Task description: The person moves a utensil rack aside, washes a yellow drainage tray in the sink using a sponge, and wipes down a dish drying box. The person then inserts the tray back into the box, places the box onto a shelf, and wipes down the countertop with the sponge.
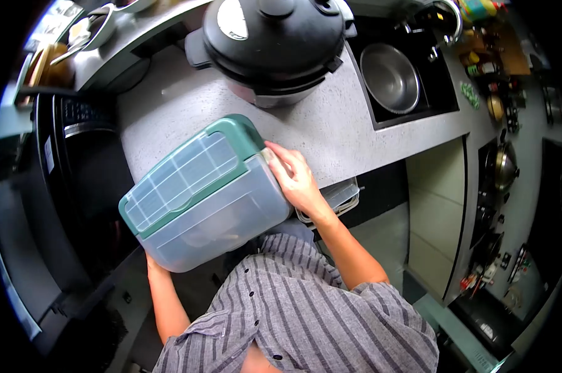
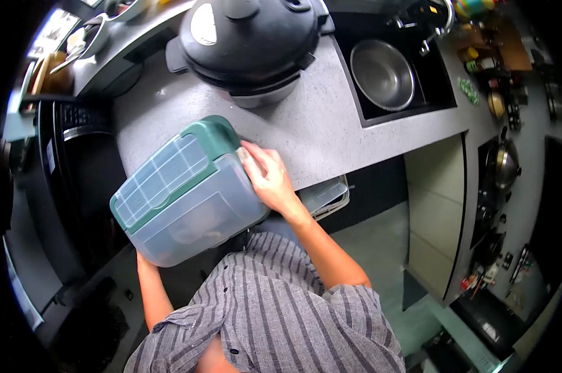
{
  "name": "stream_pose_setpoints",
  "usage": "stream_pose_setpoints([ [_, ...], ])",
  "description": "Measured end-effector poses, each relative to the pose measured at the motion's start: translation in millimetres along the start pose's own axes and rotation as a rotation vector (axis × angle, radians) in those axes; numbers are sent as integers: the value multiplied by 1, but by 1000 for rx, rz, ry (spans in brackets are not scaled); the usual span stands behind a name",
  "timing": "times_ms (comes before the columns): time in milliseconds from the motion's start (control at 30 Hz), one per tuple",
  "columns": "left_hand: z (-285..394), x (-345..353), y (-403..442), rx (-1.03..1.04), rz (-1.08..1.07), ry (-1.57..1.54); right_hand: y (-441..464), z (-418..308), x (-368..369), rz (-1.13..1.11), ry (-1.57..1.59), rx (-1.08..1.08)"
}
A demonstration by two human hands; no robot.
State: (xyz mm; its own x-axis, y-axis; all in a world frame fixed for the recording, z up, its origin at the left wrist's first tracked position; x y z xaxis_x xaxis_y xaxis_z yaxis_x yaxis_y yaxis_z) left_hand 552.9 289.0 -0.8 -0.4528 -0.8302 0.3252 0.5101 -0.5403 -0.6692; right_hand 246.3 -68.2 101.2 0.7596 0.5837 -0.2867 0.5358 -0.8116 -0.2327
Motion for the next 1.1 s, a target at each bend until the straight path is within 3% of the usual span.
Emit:
stream_pose_setpoints([
  [33, 3, 4, -1, -17, 5, 18, 10, 9, 3, -67, -38, 24],
  [233, 16, 28, -8, -39, 20, 83, 79, -22, 9, 22, 179, -102],
  [367, 12, 32, -15, -46, 24, 90, 113, -6, 35, -96, 151, -80],
  [500, 4, 32, -19, -51, 25, 82, 83, 0, 18, 6, 106, -153],
  [767, 2, 48, -17, -34, 4, 99, -52, 37, -8, 52, 84, -46],
  [900, 3, 57, -14, -9, -24, 105, -99, 55, -3, 167, 227, 48],
  [1033, 5, 69, -8, 49, -71, 107, -118, 78, 19, 380, 474, 4],
  [1100, 6, 72, -7, 92, -94, 100, -124, 83, 33, 518, 382, 7],
])
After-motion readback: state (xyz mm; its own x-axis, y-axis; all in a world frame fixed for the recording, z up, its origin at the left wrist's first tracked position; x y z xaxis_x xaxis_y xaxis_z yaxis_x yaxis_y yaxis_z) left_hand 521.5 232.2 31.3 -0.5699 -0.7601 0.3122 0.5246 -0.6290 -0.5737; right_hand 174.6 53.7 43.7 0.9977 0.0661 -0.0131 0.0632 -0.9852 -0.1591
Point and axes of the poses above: each hand's wrist, its own y-axis towards the middle knuckle, its own x-axis out of the palm, z = x × y, the point moved 9 cm from there along y, towards the middle knuckle, and after that the axes turned 2 degrees about -z, right-handed, at the moved point
